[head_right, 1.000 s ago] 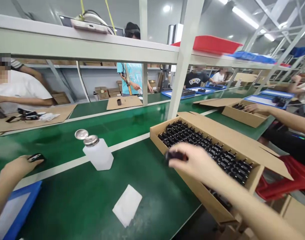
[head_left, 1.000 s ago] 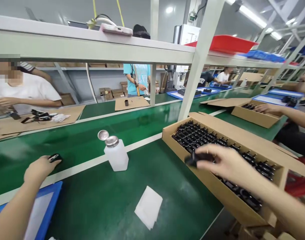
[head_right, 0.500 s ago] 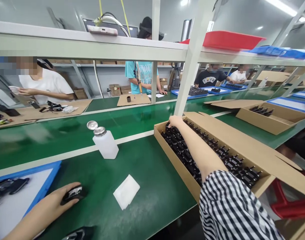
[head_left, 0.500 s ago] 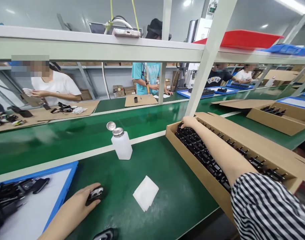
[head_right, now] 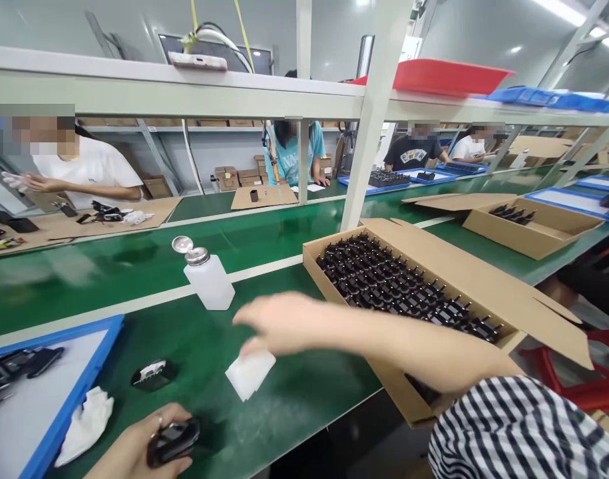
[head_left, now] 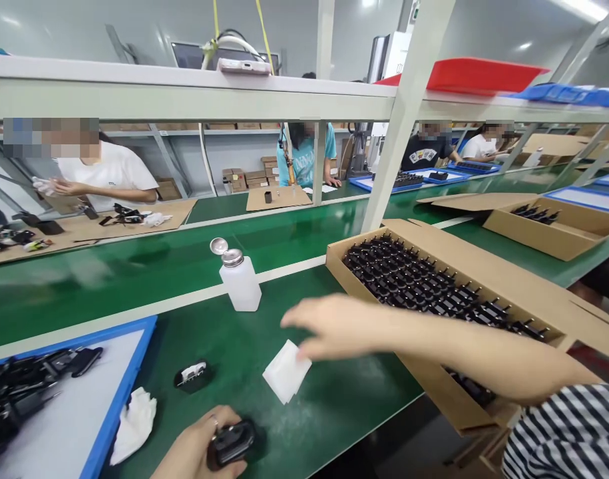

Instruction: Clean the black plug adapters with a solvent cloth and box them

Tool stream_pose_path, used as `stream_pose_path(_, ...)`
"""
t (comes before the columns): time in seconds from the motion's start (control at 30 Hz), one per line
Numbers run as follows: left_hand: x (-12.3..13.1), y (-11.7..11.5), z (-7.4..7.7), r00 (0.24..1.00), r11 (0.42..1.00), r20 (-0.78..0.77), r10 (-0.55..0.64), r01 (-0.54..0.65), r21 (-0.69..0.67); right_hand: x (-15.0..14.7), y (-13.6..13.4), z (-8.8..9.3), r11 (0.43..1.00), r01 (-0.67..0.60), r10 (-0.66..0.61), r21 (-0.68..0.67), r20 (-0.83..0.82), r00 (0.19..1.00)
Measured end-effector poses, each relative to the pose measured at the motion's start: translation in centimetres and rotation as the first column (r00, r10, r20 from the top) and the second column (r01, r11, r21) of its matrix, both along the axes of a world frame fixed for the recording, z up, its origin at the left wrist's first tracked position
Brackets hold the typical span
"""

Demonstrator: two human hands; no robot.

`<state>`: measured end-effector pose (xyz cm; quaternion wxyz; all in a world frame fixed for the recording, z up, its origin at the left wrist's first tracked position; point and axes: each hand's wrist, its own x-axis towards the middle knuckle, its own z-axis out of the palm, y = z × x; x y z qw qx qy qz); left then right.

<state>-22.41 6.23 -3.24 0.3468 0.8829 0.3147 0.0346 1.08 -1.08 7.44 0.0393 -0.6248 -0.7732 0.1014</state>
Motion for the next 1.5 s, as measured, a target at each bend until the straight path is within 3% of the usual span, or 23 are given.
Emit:
stream_pose_path(0.07,1.9,-1.0,1.0,0.993,0.997,0.095,-0.071,0.068,0.034,-4.2,-2.0,-1.8,0.985,-0.168,0.164,0.027,0.099,0.981)
stream_pose_path(0.13,3.7,-1.6,2.4,0.975,0.988,0.172,-0.143,0.129,0.091,-6.2,-3.3,-2.5,0.974,-0.202,0.187,0.103,0.137,0.973)
stream_pose_path(0.23,6.5,-1.4,4.4,0.947,0.980,0.274,-0.166,0.128,0.154,-5.2,-3.3,-0.7,0.988,-0.056,0.053,0.146,0.023,0.998)
stream_pose_path(0.3,8.2,-0.4,5.4,0.930,0.988,0.350,-0.113,0.069,0.136,-2.5,-2.3,1.5,0.981,0.097,-0.085,0.167,-0.076,0.993)
stream_pose_path(0.37,9.4,1.0,5.8,0.926,0.998,0.377,-0.029,0.003,0.069,1.3,-0.9,3.3,0.926,0.274,-0.247,0.259,-0.134,0.960)
stream_pose_path(0.47,9.7,3.5,5.4,0.947,0.995,0.309,0.086,-0.066,-0.074,8.2,1.6,4.0,0.711,0.590,-0.577,0.383,-0.161,0.801)
stream_pose_path(0.53,9.0,5.1,4.7,0.946,0.980,0.293,0.141,-0.092,-0.176,12.2,3.1,3.1,0.627,0.726,-0.709,0.282,-0.180,0.682)
stream_pose_path(0.63,7.5,6.8,3.9,0.916,0.949,0.324,0.235,-0.145,-0.279,16.1,4.8,0.6,0.611,0.772,-0.754,0.175,-0.165,0.635)
stream_pose_path(0.8,5.7,8.0,3.7,0.858,0.901,0.336,0.388,-0.276,-0.336,18.1,6.4,-2.6,0.619,0.779,-0.778,0.100,-0.059,0.626)
stream_pose_path(0.97,5.0,7.8,3.0,0.859,0.886,0.309,0.407,-0.291,-0.361,19.2,7.7,-2.9,0.599,0.795,-0.801,0.093,0.064,0.596)
stream_pose_path(1.17,4.7,7.3,2.4,0.870,0.888,0.304,0.387,-0.263,-0.377,18.7,7.6,-3.1,0.643,0.765,-0.763,0.024,0.104,0.638)
stream_pose_path(1.43,5.1,6.9,1.5,0.895,0.901,0.282,0.345,-0.231,-0.368,17.9,8.2,-4.0,0.478,0.877,-0.861,-0.056,0.171,0.480)
stream_pose_path(1.5,5.4,6.5,1.4,0.908,0.911,0.274,0.316,-0.210,-0.354,17.4,8.4,-3.8,0.465,0.883,-0.867,-0.062,0.169,0.469)
